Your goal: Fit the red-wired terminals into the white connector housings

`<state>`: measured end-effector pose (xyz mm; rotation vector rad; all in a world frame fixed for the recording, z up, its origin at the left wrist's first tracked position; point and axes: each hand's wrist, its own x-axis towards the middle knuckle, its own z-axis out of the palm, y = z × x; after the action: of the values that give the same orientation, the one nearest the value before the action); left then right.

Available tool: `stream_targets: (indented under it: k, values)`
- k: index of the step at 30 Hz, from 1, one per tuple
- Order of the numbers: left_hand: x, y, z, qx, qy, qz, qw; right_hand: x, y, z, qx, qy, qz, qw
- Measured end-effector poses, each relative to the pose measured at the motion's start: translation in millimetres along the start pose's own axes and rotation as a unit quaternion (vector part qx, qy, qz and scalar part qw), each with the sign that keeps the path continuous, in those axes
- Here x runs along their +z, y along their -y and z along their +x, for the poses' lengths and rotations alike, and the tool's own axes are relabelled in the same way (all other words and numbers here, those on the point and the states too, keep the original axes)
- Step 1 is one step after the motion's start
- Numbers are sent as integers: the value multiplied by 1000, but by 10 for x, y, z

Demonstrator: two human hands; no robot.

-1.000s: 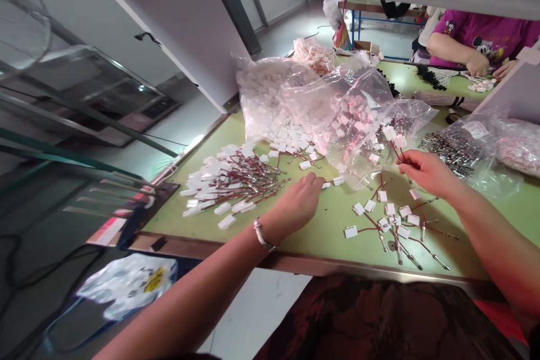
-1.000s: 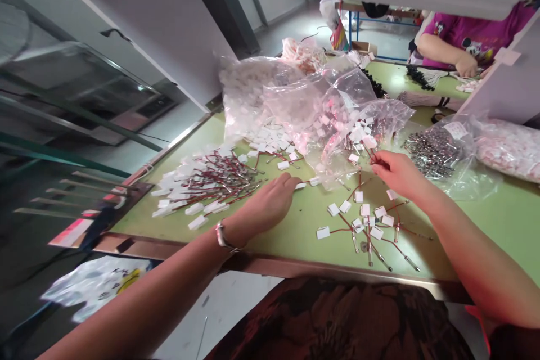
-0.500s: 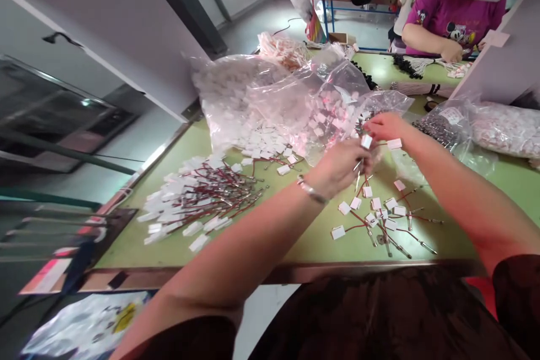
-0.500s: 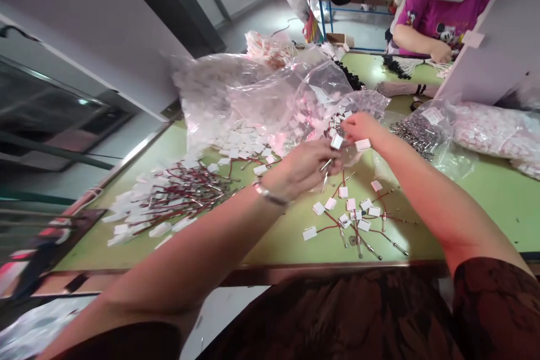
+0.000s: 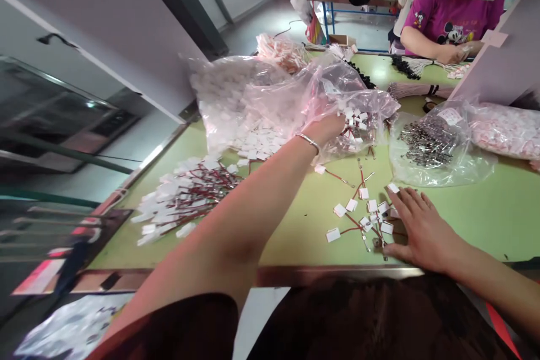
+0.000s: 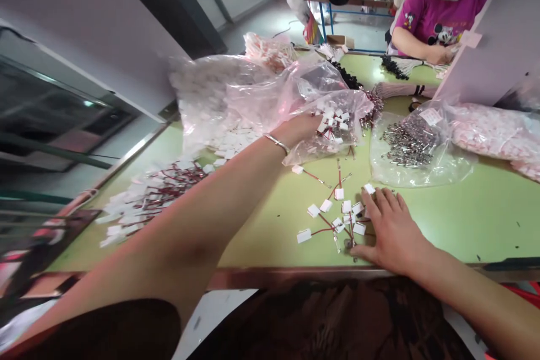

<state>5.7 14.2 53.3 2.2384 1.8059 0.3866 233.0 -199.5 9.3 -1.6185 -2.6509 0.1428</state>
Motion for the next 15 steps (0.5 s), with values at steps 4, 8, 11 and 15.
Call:
stream_targets:
  k: [4, 8, 11, 15]
  values:
    - [-233, -12, -327, -14, 16, 24, 999, 76, 155, 49, -14, -22, -31, 999]
    - [-286, -166, -859, 254, 0, 53, 966, 46, 136, 110, -49, -20, -51, 997]
    - [-128, -123, -1192, 381, 75, 41, 921, 59, 56, 138, -86, -7, -76, 993]
    - [136, 99, -1400, 374, 107, 58, 919, 117, -56, 154, -124, -24, -55, 991]
